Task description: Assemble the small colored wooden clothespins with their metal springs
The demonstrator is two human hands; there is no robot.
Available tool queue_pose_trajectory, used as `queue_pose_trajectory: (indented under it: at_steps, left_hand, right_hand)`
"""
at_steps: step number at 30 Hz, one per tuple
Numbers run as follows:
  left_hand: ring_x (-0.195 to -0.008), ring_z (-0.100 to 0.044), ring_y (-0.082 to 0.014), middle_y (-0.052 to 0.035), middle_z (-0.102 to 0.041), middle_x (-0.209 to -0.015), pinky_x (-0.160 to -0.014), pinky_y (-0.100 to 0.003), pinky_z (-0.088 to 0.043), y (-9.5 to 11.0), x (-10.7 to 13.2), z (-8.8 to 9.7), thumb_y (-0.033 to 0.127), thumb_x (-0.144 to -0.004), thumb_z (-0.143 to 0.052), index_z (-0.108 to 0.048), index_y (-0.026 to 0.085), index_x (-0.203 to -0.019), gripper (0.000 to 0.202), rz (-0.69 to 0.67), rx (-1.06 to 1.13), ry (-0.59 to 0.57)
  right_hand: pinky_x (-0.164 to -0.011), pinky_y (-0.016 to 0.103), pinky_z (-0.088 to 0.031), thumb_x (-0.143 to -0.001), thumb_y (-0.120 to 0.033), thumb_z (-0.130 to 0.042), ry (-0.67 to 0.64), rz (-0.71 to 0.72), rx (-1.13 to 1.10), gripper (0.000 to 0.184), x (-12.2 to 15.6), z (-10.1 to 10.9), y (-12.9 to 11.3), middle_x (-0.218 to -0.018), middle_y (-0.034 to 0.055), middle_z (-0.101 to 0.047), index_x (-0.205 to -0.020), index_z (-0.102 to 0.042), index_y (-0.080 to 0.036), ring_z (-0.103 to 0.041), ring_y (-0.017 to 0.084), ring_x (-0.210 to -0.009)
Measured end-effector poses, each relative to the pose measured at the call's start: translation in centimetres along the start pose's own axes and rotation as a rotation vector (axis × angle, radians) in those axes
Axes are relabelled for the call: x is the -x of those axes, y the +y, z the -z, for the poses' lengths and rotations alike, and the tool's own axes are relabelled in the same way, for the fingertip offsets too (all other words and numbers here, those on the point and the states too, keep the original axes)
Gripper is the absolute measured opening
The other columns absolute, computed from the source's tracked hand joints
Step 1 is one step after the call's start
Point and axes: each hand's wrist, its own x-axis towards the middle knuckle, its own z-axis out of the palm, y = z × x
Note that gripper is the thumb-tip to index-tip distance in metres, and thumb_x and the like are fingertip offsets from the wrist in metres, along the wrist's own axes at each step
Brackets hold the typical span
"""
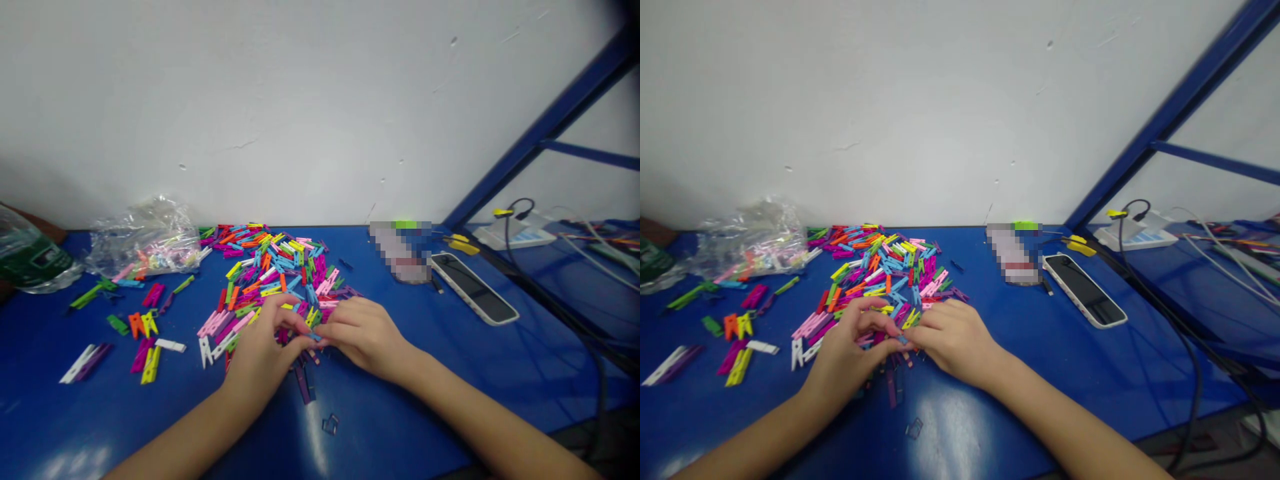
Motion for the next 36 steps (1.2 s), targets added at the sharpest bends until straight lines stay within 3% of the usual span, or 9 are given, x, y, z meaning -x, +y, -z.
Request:
queue_pose_trajectory:
  at_steps: [7, 14, 21, 36]
  left_hand:
    - [-0.064, -0.060, -0.0146, 0.0069, -0.060, -0.066, -0.067, -0.028, -0.044, 0.2, -0.2, 0.1, 0.014, -0.060, -0.067, -0.038, 0.024, -0.094, 0.046, 0.069, 0.031, -0.009]
    - [-0.065, -0.060, -0.0138, 0.0076, -0.059, -0.066, -0.068, -0.028, -0.043, 0.3, 0.0, 0.1, 0.015, -0.061, -0.067, -0.038, 0.024, -0.094, 0.045, 0.047, 0.015, 0.004]
    - [-0.063, -0.061, -0.0136, 0.0073, -0.059, -0.066, -0.065, -0.027, -0.045, 0.5, 0.0, 0.0, 0.016, -0.059, -0.068, -0.034, 0.023, -0.095, 0.050, 0.071, 0.141, -0.012]
    - [-0.057, -0.060, -0.0122, 0.0081, -0.059, -0.063, -0.059, -0.025, -0.045, 1.1, 0.0, 0.1, 0.013, -0.058, -0.068, -0.031, 0.022, -0.088, 0.049, 0.085, 0.282, -0.044]
  right_hand:
    - [-0.054, 0.025, -0.026, -0.084, -0.024, -0.041, 0.034, 0.051, 0.021, 0.019, 0.0, -0.1, 0.1, -0.060, -0.0004, -0.055, -0.082, -0.060, -0.022, -0.046, 0.012, -0.059]
    - [-0.056, 0.025, -0.029, -0.082, -0.023, -0.043, -0.003, 0.013, -0.018, 0.018, -0.1, 0.3, -0.2, -0.061, 0.0008, -0.056, -0.078, -0.060, -0.019, -0.047, 0.012, -0.060]
    - [-0.074, 0.031, -0.032, -0.081, -0.020, -0.042, -0.007, 0.001, -0.098, 0.015, -0.1, 0.5, -0.4, -0.064, 0.0006, -0.058, -0.078, -0.057, -0.017, -0.048, 0.013, -0.064]
    - [-0.076, 0.030, -0.035, -0.085, -0.023, -0.037, 0.012, -0.138, -0.512, 0.023, -0.4, 0.6, -0.9, -0.059, -0.0017, -0.056, -0.067, -0.050, -0.017, -0.050, 0.009, -0.057]
